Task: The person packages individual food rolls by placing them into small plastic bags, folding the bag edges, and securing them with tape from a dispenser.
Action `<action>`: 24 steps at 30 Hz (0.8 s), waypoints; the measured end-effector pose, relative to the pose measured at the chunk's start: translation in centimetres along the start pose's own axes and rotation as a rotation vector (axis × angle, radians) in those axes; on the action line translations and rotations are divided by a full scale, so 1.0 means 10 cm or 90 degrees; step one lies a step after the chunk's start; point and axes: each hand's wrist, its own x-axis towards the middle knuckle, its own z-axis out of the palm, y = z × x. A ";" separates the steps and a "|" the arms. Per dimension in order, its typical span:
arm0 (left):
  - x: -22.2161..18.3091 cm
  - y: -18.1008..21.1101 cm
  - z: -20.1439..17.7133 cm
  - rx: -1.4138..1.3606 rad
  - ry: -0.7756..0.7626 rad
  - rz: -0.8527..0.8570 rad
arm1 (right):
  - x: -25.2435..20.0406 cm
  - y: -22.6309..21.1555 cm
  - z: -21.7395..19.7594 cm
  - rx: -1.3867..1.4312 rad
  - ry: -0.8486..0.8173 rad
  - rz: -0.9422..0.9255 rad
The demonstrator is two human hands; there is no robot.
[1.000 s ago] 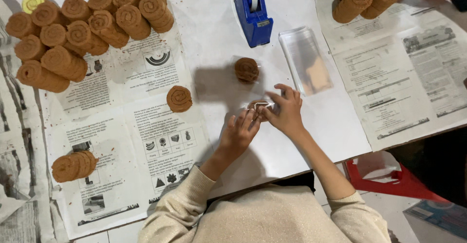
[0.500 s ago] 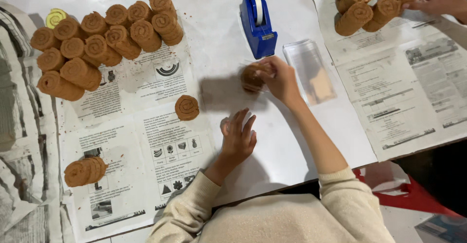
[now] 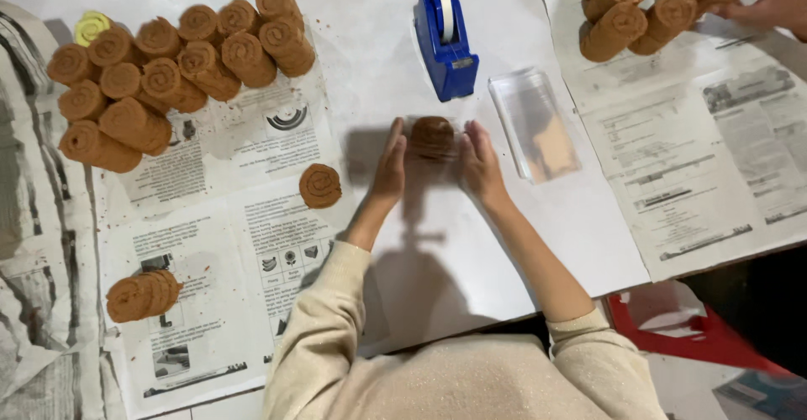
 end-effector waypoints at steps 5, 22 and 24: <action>-0.07 0.05 0.14 0.038 -0.018 -0.097 | -0.07 0.13 0.28 0.102 -0.081 -0.133; -0.56 0.17 0.13 -0.008 0.068 -0.059 | -0.18 0.09 -1.06 -0.547 0.225 -0.237; -0.64 0.29 0.15 0.079 0.058 -0.071 | -0.25 0.07 -1.07 -0.505 0.236 -0.217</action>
